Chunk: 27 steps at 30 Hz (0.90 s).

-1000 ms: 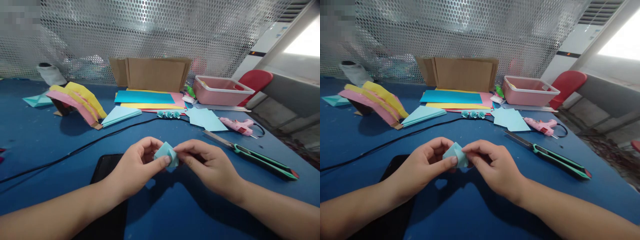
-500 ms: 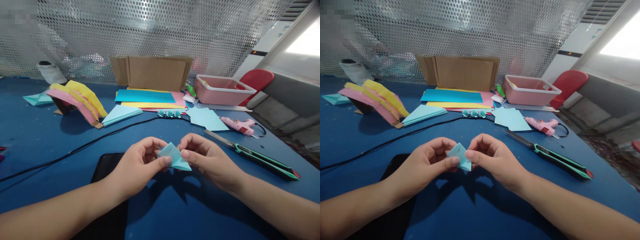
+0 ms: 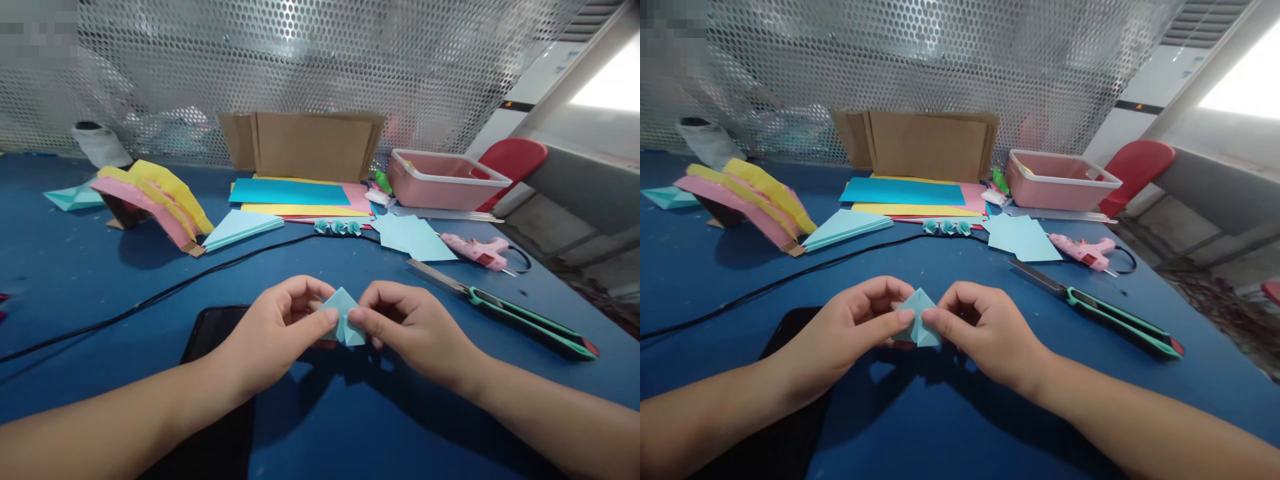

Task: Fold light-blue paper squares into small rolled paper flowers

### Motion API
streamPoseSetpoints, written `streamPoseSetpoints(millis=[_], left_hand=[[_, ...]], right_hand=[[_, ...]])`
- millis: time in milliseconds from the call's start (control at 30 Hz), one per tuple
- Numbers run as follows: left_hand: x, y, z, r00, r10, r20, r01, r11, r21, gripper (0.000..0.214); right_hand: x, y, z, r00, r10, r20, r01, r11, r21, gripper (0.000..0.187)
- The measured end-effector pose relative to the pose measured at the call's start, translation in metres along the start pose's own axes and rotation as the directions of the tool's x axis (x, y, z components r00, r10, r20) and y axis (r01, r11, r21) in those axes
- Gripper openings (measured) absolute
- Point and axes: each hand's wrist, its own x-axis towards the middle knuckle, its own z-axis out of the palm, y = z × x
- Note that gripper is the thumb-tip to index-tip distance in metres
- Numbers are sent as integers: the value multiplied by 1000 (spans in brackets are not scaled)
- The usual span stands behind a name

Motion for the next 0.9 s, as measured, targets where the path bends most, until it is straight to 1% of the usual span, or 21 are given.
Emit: streamPoseSetpoints(millis=[133,233,333,400,500,600,667,733,833,900], left_hand=[[1,-1,0,998,17,59,-16,999,-33,26],[2,-1,-1,995,10,104,-10,1000,1,31],[1,-1,-1,995,35,89,-37,999,23,27],[1,-1,-1,995,76,62,-77,997,9,24],[0,0,-1,991,118,61,-120,992,25,18],[0,0,-1,986,154,66,-162,977,140,17],[0,-1,0,983,176,56,-184,958,219,19],[-1,-1,0,981,186,58,-195,946,261,18],[-3,0,2,980,191,58,-199,946,257,15],[-4,2,2,981,194,28,-195,955,224,15]], right_hand=[[-2,0,0,998,-55,-36,53,997,-48,30],[-3,-1,1,999,-49,-18,49,998,-33,28],[-3,-1,0,997,-70,16,70,998,-4,29],[-4,-1,0,992,-122,34,122,993,2,28],[-3,-3,1,984,-174,26,175,984,-26,22],[-3,-4,2,980,-200,20,201,975,-91,21],[-3,-3,2,966,-258,23,259,953,-159,21],[-3,-3,1,942,-334,36,333,915,-229,20],[-4,-4,1,919,-391,49,390,884,-259,19],[-4,-5,2,930,-365,41,365,905,-220,18]])
